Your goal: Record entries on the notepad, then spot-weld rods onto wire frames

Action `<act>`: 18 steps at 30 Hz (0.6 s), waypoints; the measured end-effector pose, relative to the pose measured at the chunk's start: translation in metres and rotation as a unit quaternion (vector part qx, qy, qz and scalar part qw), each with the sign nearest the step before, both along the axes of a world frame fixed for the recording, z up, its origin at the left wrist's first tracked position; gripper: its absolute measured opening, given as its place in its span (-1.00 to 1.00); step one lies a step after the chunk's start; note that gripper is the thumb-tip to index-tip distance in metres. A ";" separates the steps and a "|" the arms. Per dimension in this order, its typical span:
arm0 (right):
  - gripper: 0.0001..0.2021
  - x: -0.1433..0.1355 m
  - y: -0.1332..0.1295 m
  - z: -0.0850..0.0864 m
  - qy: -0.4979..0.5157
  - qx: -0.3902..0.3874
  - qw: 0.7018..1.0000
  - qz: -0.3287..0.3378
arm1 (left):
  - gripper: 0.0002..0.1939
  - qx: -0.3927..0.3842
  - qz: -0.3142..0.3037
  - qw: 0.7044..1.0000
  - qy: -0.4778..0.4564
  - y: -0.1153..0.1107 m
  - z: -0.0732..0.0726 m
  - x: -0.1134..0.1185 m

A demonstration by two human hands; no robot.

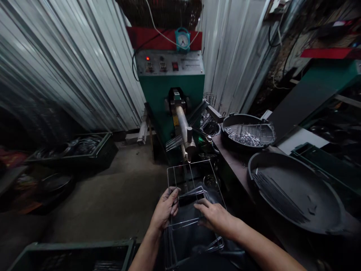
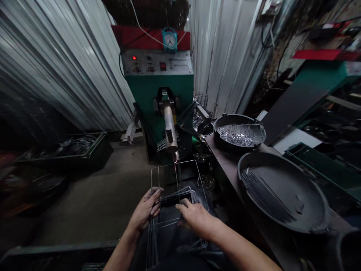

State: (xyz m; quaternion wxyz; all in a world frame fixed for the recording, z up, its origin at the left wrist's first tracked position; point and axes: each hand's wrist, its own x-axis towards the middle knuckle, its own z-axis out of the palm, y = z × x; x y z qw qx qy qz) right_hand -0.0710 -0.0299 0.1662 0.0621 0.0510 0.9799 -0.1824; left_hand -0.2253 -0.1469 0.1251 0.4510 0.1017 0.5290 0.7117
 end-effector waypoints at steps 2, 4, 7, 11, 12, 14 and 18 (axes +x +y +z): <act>-0.53 -0.001 0.001 0.001 0.001 0.005 1.000 0.001 | -0.68 -0.001 -0.001 1.000 0.000 0.002 0.000 -0.001; -0.52 -0.003 0.003 0.001 -0.001 0.014 1.000 0.005 | -0.67 0.003 -0.002 1.000 -0.002 0.004 -0.001 -0.002; -0.51 -0.007 0.005 0.001 -0.007 0.029 1.000 0.006 | -0.67 0.011 0.002 1.000 -0.004 0.007 -0.002 -0.005; -0.52 -0.009 0.006 0.001 -0.011 0.030 0.999 0.004 | -0.67 0.016 0.001 1.000 -0.007 0.008 -0.004 -0.007; -0.53 -0.009 0.005 0.001 -0.011 0.027 1.000 0.004 | -0.68 0.016 0.001 1.000 -0.007 0.008 -0.004 -0.007; -0.54 -0.008 0.005 0.000 -0.013 0.023 1.000 0.003 | -0.68 0.013 0.005 1.000 -0.005 0.007 -0.005 -0.006; -0.54 -0.010 0.010 -0.001 -0.015 0.015 1.000 0.004 | -0.70 0.011 0.004 1.000 0.003 0.009 -0.003 -0.007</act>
